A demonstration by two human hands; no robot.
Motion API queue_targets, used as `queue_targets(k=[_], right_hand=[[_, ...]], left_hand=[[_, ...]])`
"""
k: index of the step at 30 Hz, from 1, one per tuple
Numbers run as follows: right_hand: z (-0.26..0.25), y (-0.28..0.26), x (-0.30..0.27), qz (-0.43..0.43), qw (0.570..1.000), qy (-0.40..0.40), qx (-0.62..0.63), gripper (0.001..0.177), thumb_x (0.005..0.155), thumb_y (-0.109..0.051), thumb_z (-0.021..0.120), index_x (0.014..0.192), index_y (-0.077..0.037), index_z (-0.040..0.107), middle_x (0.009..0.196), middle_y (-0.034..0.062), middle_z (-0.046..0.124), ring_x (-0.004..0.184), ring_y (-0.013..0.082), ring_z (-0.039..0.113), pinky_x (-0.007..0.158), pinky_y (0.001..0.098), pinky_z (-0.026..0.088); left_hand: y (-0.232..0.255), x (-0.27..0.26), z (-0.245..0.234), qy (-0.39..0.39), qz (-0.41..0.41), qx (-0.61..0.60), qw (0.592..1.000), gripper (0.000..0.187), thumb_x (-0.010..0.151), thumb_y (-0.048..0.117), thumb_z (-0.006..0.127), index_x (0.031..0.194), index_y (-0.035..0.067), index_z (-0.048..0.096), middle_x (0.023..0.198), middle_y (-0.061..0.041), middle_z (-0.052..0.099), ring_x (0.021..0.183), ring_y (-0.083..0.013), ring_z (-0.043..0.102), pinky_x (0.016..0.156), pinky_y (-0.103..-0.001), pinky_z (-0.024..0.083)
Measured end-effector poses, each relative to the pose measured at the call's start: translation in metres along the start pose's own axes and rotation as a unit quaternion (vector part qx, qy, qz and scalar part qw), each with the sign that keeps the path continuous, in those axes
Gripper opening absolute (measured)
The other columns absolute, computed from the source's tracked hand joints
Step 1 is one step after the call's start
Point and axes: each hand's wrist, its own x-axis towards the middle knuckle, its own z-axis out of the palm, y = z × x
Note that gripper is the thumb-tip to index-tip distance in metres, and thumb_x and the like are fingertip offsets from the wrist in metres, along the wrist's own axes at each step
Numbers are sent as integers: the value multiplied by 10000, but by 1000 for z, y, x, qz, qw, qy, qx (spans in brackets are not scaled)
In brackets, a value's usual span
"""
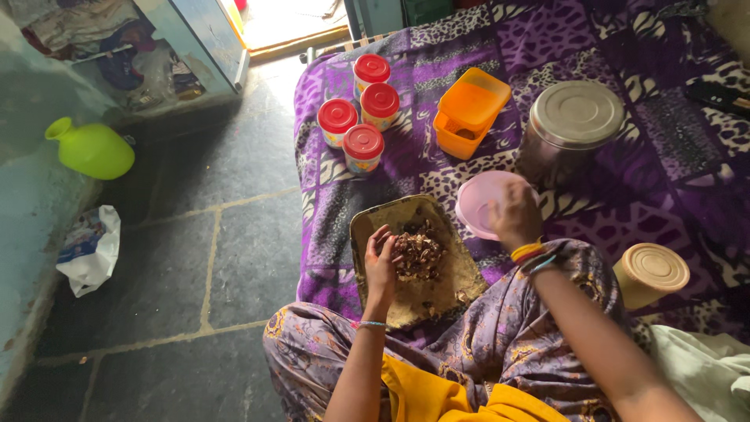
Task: The person dumps tamarind pieces from a bowl onto a tray, wipes the bowl with a cloth, and peels seeds and fibers from the tamarind by hand, placing pieces into the bowl.
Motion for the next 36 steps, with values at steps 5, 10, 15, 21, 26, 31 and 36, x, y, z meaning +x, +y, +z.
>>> queue_targets(k=[5, 10, 15, 21, 26, 31, 36], right_hand=[[-4, -81, -57, 25, 918, -392, 52, 353, 983, -382, 656, 1204, -111, 607, 1216, 103, 559, 1039, 230, 617, 779, 350, 595], [17, -103, -110, -110, 908, -405, -18, 728, 755, -533, 821, 1157, 8, 545, 1154, 138, 502, 1083, 298, 559, 801, 398, 582], [68, -73, -138, -86, 912, -402, 9, 463, 722, -127, 790, 1117, -68, 556, 1188, 115, 527, 1094, 306, 609, 816, 431, 582], [95, -54, -140, -26, 910, -405, 83, 399, 829, -135, 692, 1194, -62, 548, 1121, 180, 579, 1014, 388, 631, 874, 505, 528], [93, -64, -133, 40, 898, -414, 145, 433, 933, -350, 711, 1168, -20, 558, 1178, 206, 598, 1140, 404, 592, 991, 487, 492], [96, -66, -139, 26, 913, -372, 169, 621, 796, -306, 786, 1235, 29, 504, 1247, 241, 553, 1140, 429, 561, 958, 491, 485], [95, -66, -122, 51, 907, -359, 214, 459, 792, -222, 762, 1170, -20, 597, 1180, 185, 633, 1137, 363, 620, 975, 426, 521]], left_hand=[[5, 0, -1, 3, 2, -11, 1000, 428, 986, 269, 608, 1382, 112, 575, 1271, -80, 654, 1080, -167, 688, 837, -314, 565], [4, -2, -1, 1, -1, -19, 1000, 420, 986, 264, 607, 1375, 106, 584, 1267, -76, 652, 1067, -168, 689, 830, -314, 557], [-3, 3, -4, -1, -12, -44, 999, 419, 976, 259, 625, 1367, 111, 592, 1236, -71, 655, 1037, -151, 686, 837, -311, 569], [-16, 12, -4, -7, -11, -15, 1000, 412, 971, 255, 638, 1359, 122, 605, 1225, -33, 661, 979, -107, 659, 798, -282, 555], [-24, 14, -7, -1, -22, -34, 999, 411, 971, 250, 643, 1357, 114, 615, 1197, -44, 662, 957, -115, 663, 777, -282, 546], [-38, 16, -7, -9, -31, -29, 999, 395, 972, 226, 640, 1352, 121, 608, 1217, -19, 648, 979, -92, 670, 786, -276, 559], [-46, 18, -5, -17, -37, -34, 999, 386, 977, 201, 636, 1346, 88, 624, 1229, -52, 664, 951, -120, 666, 759, -285, 573]])
